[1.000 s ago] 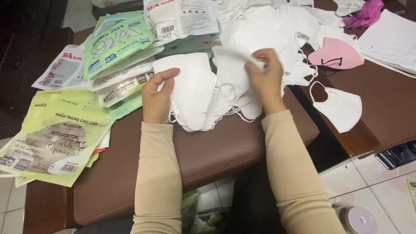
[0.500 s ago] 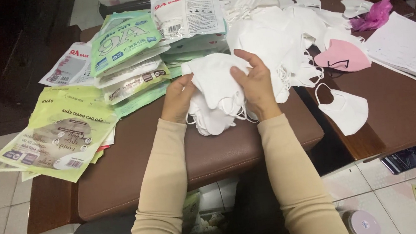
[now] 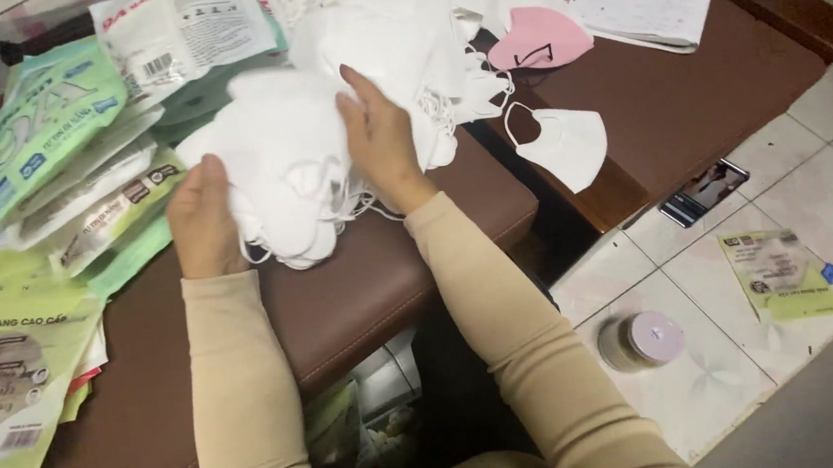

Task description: The person folds white face masks by hand and places them into a pile on a brown table. They also handle green and yellow mask packaging, moving it aside to access the masks. The person repeatedly picks up masks, folds them, and stacks them.

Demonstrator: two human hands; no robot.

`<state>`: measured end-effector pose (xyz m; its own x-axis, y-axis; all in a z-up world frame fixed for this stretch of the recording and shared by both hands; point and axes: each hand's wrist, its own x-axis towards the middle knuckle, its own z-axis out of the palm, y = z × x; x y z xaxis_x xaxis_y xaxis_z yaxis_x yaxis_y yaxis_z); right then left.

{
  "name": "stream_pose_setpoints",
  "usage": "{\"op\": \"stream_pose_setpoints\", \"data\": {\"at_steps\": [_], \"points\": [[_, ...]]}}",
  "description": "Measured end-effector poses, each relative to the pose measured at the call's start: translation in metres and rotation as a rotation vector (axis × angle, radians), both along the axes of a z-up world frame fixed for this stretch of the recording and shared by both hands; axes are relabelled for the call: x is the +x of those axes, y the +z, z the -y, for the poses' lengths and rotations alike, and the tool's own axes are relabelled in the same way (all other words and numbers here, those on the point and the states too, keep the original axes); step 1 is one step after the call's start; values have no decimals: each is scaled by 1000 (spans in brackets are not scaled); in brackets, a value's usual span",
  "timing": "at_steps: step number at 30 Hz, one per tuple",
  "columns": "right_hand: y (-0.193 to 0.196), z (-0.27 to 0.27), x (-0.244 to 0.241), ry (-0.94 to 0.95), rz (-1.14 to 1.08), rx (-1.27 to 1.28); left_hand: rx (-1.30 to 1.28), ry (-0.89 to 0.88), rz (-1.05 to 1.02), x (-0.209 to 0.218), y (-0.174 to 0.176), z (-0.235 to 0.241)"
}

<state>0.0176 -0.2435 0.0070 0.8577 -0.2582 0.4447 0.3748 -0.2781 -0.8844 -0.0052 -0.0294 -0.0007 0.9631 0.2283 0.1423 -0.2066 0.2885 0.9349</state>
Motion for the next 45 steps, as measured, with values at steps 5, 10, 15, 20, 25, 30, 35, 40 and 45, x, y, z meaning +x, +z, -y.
{"op": "stream_pose_setpoints", "data": {"at_steps": [5,10,15,20,25,30,35,40,45], "points": [[9,13,10,202,26,601,297,57,250,-2,1,-6],[-9,-4,17,322,19,558,343,64,338,0,-4,-1],[-22,-14,21,219,-29,75,-73,-10,128,-8,13,14],[-15,-21,11,137,-74,96,238,24,417,-6,4,0],[-22,-22,13,53,-88,-355,261,95,457,3,-6,-21],[8,-34,-17,128,-321,-874,142,-25,451,1,-4,-29],[-21,-32,9,125,-330,-849,173,-69,410,2,-2,-28],[-21,-32,6,117,-294,-853,306,24,244,-9,6,-14],[1,-30,-2,95,-339,-859,136,-53,57,-11,10,-13]]}}
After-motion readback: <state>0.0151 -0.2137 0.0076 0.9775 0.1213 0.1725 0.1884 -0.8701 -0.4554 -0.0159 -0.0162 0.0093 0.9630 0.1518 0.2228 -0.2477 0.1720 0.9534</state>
